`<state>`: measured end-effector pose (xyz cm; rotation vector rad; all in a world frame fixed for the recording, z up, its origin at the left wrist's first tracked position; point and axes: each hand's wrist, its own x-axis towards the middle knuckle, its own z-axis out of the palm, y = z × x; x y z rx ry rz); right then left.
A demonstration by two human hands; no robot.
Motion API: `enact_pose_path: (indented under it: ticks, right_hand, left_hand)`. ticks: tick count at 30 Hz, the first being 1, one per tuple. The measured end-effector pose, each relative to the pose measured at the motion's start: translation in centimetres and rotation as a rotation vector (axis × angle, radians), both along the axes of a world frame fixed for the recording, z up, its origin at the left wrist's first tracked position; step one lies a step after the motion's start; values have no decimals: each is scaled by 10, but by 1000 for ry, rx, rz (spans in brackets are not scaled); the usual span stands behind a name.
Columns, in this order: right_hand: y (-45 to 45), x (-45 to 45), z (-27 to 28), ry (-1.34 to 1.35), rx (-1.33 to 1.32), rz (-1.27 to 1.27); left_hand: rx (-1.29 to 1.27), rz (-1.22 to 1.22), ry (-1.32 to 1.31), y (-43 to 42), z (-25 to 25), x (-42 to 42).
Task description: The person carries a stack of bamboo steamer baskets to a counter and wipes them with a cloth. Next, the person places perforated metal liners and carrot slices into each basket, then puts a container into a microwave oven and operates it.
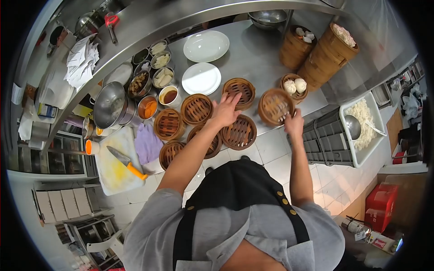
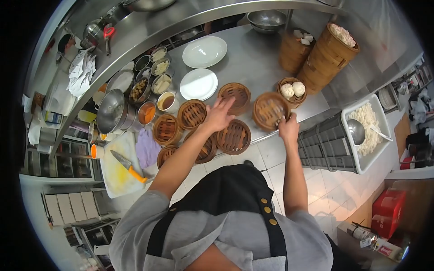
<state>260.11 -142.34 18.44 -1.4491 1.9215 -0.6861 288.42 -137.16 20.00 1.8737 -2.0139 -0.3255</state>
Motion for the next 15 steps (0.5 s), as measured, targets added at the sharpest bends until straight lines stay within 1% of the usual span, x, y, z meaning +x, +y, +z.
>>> enact_pose_path:
  ticks: [1, 2, 4, 5, 6, 7, 8, 10, 12, 13, 14, 15]
  right_hand:
    - [-6, -9, -54, 163, -230, 24]
    - [-6, -10, -75, 239, -257, 51]
    - [7, 11, -49, -47, 19, 55]
    - [9, 16, -44, -57, 15, 79]
    - [10, 19, -39, -127, 44, 94]
    - [8, 22, -33, -191, 73, 115]
    - [10, 28, -11, -73, 39, 98]
    - [2, 23, -10, 165, -196, 172]
    - [7, 32, 25, 103, -257, 245]
    - [11, 41, 41, 37, -304, 315]
    - [18, 53, 55, -31, -316, 375]
    - [17, 59, 35, -105, -287, 473]
  left_hand:
    - [167, 4, -73, -3, 2, -1]
    - [335, 11, -146, -6, 5, -1]
    - [305, 27, -191, -2, 2, 8]
    - [296, 56, -185, 2, 6, 13]
    - [286, 88, -176, 8, 9, 19]
    - [200, 134, -142, 19, 13, 27]
    - [192, 167, -138, 37, 20, 35]
    - [13, 210, 15, 79, 40, 40]
    - [19, 64, 465, 130, 54, 46]
    - [50, 2, 588, 160, 52, 43]
    - [146, -99, 824, 192, 46, 39]
    - [215, -222, 774, 225, 29, 39]
